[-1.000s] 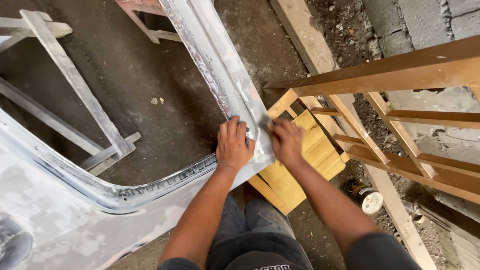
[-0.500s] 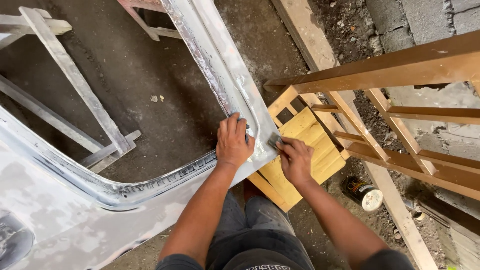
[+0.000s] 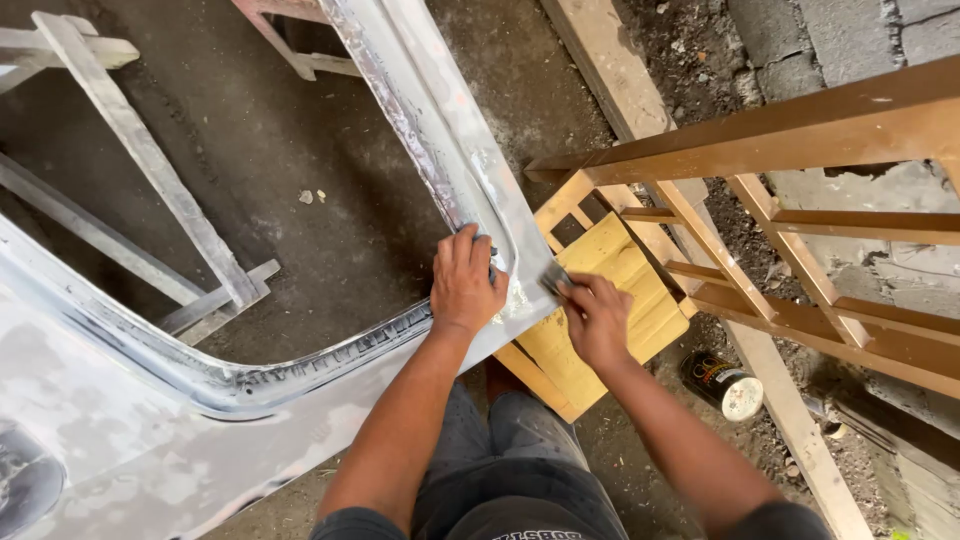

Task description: The person scrapes paint off a white car door using a metal scraper held in the right hand. They repeatedly wipe the scraped area with a yellow cloth held in the left hand to remove debris. The person works along the door's edge and frame, alternating between scraping and wiping.

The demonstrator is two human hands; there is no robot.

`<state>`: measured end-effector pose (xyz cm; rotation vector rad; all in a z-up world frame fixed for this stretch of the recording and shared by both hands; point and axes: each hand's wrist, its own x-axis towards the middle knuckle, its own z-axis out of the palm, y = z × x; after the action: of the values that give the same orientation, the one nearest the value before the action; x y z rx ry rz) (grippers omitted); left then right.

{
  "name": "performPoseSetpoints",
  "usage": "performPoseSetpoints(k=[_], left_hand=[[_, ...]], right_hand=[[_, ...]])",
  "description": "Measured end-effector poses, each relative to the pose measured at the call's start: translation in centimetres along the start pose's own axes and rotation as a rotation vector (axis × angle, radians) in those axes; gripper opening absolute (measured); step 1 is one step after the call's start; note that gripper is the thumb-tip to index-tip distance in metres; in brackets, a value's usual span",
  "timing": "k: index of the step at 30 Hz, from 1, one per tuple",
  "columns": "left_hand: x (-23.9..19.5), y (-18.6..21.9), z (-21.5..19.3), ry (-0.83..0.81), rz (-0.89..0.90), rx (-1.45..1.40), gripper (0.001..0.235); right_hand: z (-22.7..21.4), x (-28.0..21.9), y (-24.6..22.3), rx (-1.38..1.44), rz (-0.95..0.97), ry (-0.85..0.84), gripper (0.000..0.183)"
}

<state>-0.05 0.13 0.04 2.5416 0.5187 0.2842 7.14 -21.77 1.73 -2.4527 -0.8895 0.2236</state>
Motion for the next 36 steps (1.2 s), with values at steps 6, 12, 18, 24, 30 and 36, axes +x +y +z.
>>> performPoseSetpoints(k=[6, 12, 18, 24, 30, 36], left_hand=[[-0.1, 0.4, 0.0, 0.011, -0.021, 0.000, 0.043], [0.4, 0.3, 0.0, 0.035, 0.021, -0.040, 0.042], [0.1, 0.4, -0.5, 0.016, -0.006, -0.021, 0.041], [-0.2, 0.3, -0.1, 0.008, -0.022, -0.007, 0.042], [0.2, 0.0, 0.3, 0.051, 0.015, -0.035, 0.041], [0.5, 0.5, -1.0, 0.032, -0.006, -0.064, 0.043]], right_hand=[[3.7, 8.1, -1.4, 0.024, -0.058, 0.152, 0.012], [4.2, 11.9, -2.8, 0.005, -0.025, 0.143, 0.009], [1.0, -0.4, -0.6, 0.039, 0.058, 0.032, 0.022], [5.3, 11.4, -2.5, 0.055, -0.018, 0.158, 0.007], [5.5, 14.1, -3.0, 0.052, -0.117, 0.140, 0.009], [0.9, 2.2, -2.2, 0.021, -0.129, 0.015, 0.029]])
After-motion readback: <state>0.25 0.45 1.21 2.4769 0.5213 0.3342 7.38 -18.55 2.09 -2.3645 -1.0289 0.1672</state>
